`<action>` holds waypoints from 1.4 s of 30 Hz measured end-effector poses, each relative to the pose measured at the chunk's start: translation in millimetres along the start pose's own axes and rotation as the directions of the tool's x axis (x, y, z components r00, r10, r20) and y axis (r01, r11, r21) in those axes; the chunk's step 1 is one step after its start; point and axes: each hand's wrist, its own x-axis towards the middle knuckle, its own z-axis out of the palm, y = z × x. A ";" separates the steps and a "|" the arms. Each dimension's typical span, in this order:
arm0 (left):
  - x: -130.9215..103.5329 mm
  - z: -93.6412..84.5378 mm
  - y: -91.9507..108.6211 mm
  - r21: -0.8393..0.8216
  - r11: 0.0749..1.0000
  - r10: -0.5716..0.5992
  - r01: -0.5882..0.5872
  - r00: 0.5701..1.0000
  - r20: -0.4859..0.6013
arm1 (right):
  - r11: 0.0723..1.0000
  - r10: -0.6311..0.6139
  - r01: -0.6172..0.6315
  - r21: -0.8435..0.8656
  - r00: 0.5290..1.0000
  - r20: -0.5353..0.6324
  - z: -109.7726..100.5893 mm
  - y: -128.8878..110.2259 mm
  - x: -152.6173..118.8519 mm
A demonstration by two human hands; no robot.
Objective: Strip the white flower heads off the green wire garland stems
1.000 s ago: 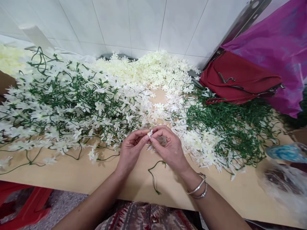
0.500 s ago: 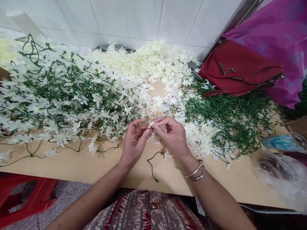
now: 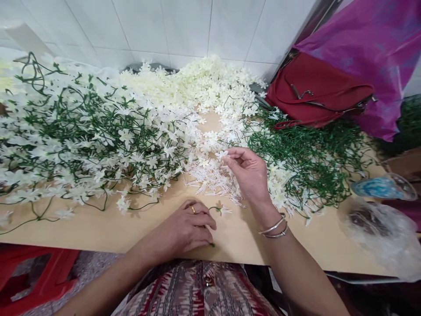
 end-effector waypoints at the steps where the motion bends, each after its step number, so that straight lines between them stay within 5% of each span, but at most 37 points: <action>1: 2.5 2.1 1.6 -0.031 1.000 -0.003 0.003 1.000 -0.014 | 1.000 0.002 -0.002 -0.005 1.000 -0.004 -0.4 1.9 0.3; 5: 11.0 4.6 14.2 -0.295 0.951 -0.116 0.092 0.991 -0.064 | 1.000 0.012 -0.013 -0.017 0.999 -0.046 -3.1 9.0 3.4; 8: 14.5 4.9 17.3 -0.616 0.761 -0.326 0.203 0.941 -0.093 | 1.000 0.027 -0.027 0.004 0.999 -0.047 -4.3 9.3 4.8; 10: 17.7 5.9 12.5 -0.724 0.663 -0.451 0.193 0.874 -0.180 | 0.998 0.055 -0.056 0.022 0.998 0.016 -3.7 7.0 3.6; 14: 25.1 7.1 -1.8 -0.716 0.687 -0.601 0.125 0.652 -0.463 | 0.987 0.150 -0.158 0.017 0.963 0.225 -0.5 -1.1 -1.9; 16: 26.9 6.5 -5.0 -0.723 0.683 -0.624 0.104 0.597 -0.504 | 0.983 0.171 -0.183 0.004 0.930 0.324 0.6 -5.7 -4.3; 22: 26.2 4.7 -2.6 -0.747 0.661 -0.644 0.074 0.567 -0.513 | 0.974 0.198 -0.226 -0.013 0.821 0.535 0.5 -12.9 -5.4; 32: 26.4 5.8 -1.2 -0.722 0.686 -0.630 0.091 0.570 -0.527 | 0.965 0.223 -0.261 -0.028 0.760 0.610 -0.6 -7.4 -4.5; 38: 23.0 7.3 -3.1 -0.698 0.708 -0.634 0.105 0.529 -0.564 | 0.956 0.257 -0.285 -0.066 0.709 0.657 -1.6 -10.2 -6.0; 42: 22.6 8.4 -4.2 -0.677 0.725 -0.614 0.124 0.562 -0.554 | 0.948 0.279 -0.310 -0.077 0.686 0.673 -2.8 -12.2 -5.7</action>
